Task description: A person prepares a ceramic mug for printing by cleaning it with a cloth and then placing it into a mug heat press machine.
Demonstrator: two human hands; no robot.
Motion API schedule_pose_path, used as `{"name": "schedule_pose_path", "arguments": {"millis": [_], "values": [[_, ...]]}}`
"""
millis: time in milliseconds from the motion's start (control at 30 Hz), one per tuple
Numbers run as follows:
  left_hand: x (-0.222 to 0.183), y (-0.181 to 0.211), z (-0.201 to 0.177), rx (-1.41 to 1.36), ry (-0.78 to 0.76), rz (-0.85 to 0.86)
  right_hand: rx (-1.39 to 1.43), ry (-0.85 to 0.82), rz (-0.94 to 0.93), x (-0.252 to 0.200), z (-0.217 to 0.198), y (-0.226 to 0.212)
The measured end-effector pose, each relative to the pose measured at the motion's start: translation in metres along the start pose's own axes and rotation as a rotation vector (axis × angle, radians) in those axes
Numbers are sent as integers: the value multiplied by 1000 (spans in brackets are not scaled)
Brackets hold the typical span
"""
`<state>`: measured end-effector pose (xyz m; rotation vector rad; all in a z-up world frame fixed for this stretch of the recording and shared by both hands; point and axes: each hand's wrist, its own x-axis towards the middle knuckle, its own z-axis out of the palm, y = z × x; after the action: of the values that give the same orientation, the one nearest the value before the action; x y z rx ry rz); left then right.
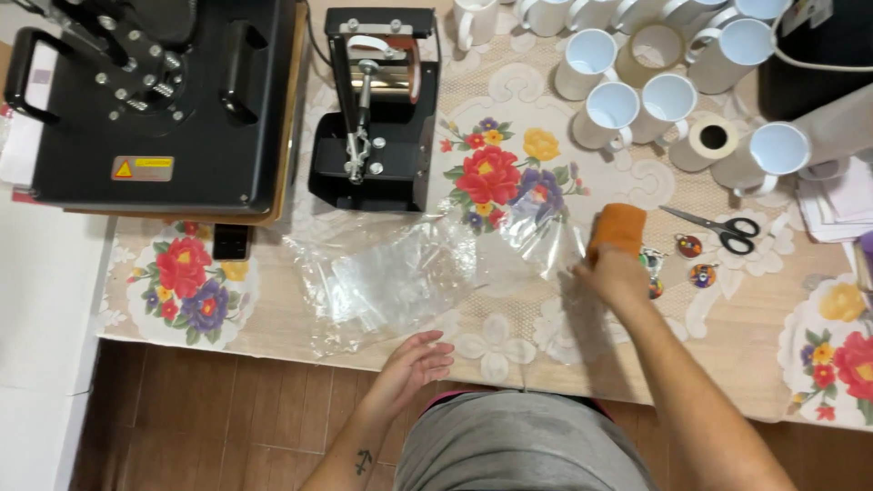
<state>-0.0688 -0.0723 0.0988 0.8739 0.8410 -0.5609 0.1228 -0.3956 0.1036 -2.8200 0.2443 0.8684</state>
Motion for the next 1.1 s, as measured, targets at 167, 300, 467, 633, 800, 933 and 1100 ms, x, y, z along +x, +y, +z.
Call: {"name": "schedule_pose_path", "arguments": {"millis": [167,300,467,633,800,933,1100], "values": [[31,-13,42,233,-145,127,264,144,-76,47,54,39],[70,-18,110,286,-210,103,311,203,-109,39,44,35],[165,-38,166,229,-76,83,345,90,-191,32,49,49],[194,-35,198,246,69,147,748,2,-377,20,63,48],[190,-24,205,372,99,167,1042,-73,-479,12,40,62],[172,-36,200,199,262,162,725,43,-380,3,39,81],[149,-57,189,94,226,51,400,-19,-342,-21,66,75]]}}
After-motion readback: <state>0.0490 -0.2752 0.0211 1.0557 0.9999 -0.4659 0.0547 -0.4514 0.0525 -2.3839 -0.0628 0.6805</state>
